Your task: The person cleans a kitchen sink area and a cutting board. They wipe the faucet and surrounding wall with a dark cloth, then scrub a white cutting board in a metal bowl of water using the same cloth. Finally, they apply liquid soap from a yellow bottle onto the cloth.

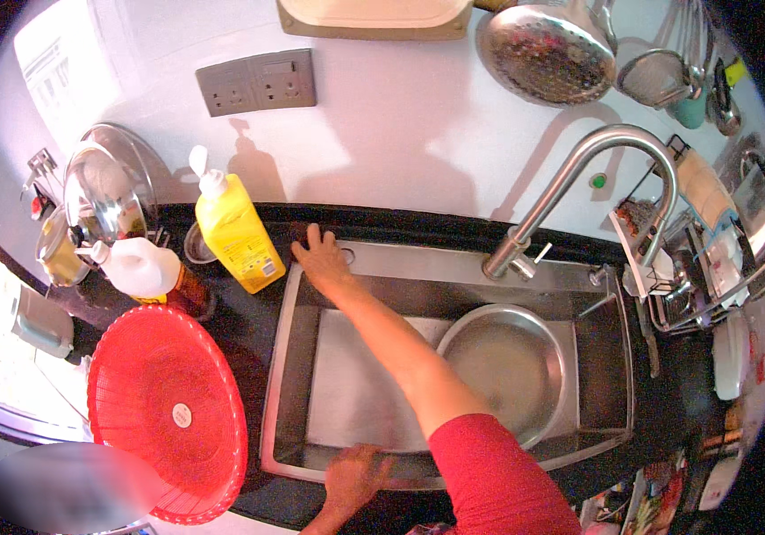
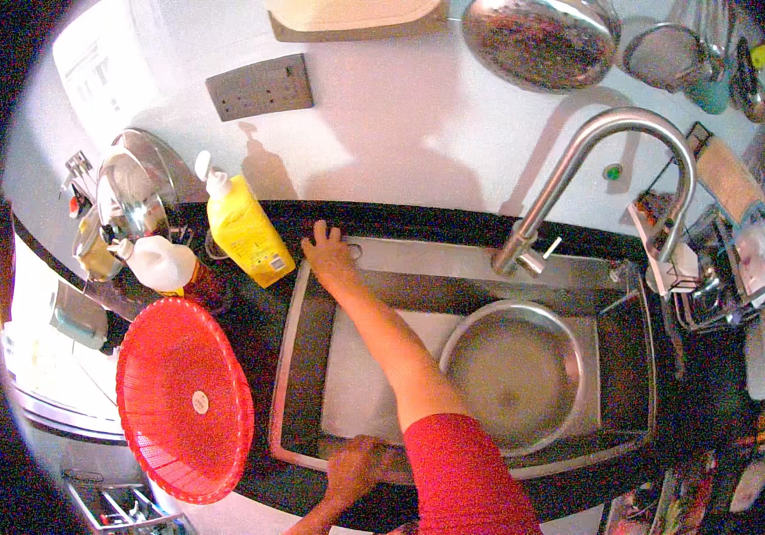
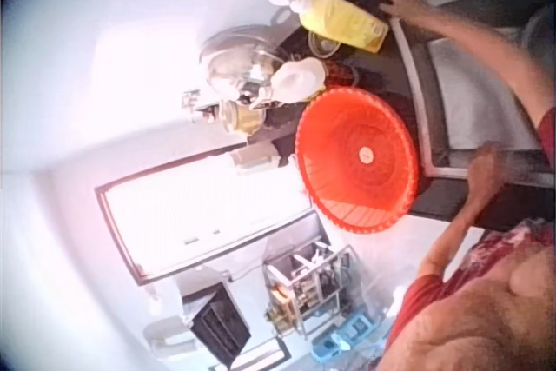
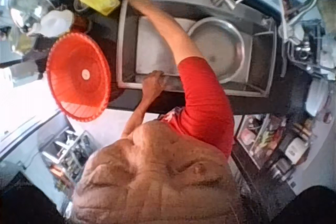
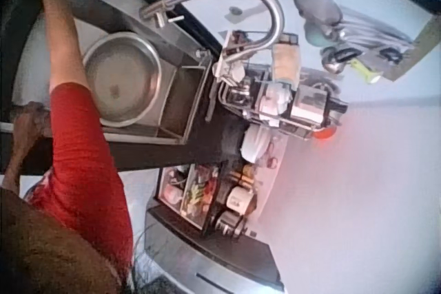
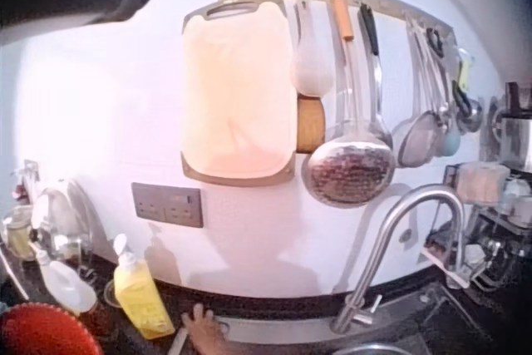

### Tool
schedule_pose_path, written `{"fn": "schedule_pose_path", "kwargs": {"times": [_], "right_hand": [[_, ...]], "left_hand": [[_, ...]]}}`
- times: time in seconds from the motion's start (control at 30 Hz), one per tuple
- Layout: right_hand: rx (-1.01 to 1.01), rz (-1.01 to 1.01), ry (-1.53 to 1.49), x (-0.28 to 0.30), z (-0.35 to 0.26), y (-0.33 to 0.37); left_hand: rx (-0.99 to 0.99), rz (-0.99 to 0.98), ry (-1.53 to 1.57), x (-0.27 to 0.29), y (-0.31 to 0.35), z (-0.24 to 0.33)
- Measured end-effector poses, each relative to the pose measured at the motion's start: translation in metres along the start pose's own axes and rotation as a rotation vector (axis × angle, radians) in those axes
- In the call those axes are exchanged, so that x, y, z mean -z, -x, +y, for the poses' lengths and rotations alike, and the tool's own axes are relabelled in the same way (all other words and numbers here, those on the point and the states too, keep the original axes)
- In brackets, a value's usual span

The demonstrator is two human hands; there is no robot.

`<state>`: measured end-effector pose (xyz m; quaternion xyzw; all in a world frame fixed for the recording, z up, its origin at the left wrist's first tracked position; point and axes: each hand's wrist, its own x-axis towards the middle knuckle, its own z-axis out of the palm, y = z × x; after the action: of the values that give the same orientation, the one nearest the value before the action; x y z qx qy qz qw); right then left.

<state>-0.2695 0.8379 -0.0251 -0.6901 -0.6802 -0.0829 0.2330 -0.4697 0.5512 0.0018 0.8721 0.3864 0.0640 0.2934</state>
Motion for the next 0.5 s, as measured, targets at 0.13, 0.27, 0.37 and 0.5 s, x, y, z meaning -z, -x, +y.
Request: {"fn": "schedule_pose_path", "kwargs": {"times": [0.13,0.27,0.37,0.5], "right_hand": [[-0.048,-0.078,-0.035,0.026,0.014,0.002],[-0.267,-0.088,-0.006,0.045,0.075,0.031],[-0.342,-0.016,0.021,0.075,0.119,0.069],[-0.475,-0.054,0.117,0.099,0.141,0.106]], "left_hand": [[0.041,0.014,-0.004,-0.003,0.001,-0.003],[0.025,0.055,-0.019,-0.009,0.003,-0.007],[0.017,0.053,-0.050,-0.007,0.002,-0.004],[0.025,0.078,-0.052,-0.009,0.003,-0.001]]}}
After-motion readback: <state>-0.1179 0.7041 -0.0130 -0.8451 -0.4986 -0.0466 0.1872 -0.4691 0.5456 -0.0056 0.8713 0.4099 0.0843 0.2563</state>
